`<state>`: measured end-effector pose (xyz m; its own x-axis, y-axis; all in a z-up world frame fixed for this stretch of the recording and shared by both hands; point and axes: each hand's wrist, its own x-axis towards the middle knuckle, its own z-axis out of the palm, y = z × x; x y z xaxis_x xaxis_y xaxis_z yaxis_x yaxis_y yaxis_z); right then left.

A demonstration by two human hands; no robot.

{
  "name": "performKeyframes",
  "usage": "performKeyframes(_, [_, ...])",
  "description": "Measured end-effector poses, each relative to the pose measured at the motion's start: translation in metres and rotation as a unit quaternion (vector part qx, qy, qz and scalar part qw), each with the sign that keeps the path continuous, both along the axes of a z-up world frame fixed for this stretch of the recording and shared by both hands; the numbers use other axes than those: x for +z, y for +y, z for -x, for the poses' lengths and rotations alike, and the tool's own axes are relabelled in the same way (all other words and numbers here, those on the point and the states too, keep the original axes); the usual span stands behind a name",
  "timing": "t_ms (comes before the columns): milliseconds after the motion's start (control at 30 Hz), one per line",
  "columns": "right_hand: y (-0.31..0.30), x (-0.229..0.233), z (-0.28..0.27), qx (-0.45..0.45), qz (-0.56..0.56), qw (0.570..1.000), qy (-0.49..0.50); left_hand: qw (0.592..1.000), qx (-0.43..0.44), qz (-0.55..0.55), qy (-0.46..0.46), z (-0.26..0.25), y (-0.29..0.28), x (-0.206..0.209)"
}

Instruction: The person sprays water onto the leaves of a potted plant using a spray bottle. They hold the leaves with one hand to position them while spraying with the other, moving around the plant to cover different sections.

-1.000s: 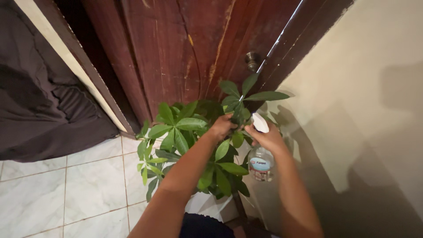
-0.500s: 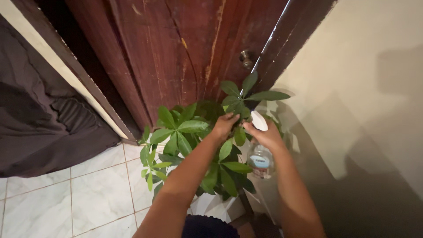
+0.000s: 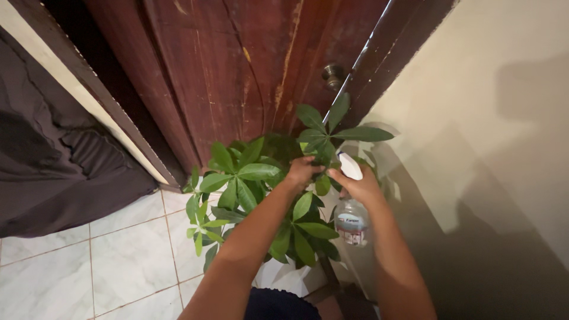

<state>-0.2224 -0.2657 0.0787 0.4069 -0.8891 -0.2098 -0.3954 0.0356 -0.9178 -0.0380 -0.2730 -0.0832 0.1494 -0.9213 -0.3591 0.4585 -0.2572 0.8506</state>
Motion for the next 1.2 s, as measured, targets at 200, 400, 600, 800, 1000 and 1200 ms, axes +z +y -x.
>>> performKeyframes(200, [0.006, 0.004, -0.002, -0.009, -0.016, 0.999, 0.045, 0.999, -0.034, 0.037, 0.008, -0.003, -0.007, -0.020])
performKeyframes(400, [0.012, 0.005, -0.002, -0.019, -0.038, 0.997, 0.064, 0.997, -0.045, 0.055, 0.000, -0.005, -0.007, -0.019])
performKeyframes(600, [0.014, -0.002, 0.000, 0.000, -0.025, 0.995, 0.094, 0.997, -0.055, 0.051, 0.034, -0.005, -0.002, -0.009])
performKeyframes(800, [0.017, -0.009, 0.002, 0.001, -0.015, 0.999, 0.041, 0.994, -0.074, 0.042, 0.068, -0.007, 0.004, 0.011])
performKeyframes(1000, [0.018, -0.012, 0.003, 0.000, -0.019, 0.999, 0.046, 0.990, -0.032, 0.045, 0.126, -0.004, 0.007, 0.017])
performKeyframes(1200, [0.021, -0.006, 0.000, 0.003, -0.040, 0.996, 0.080, 0.992, 0.028, 0.021, 0.120, -0.002, 0.004, 0.009])
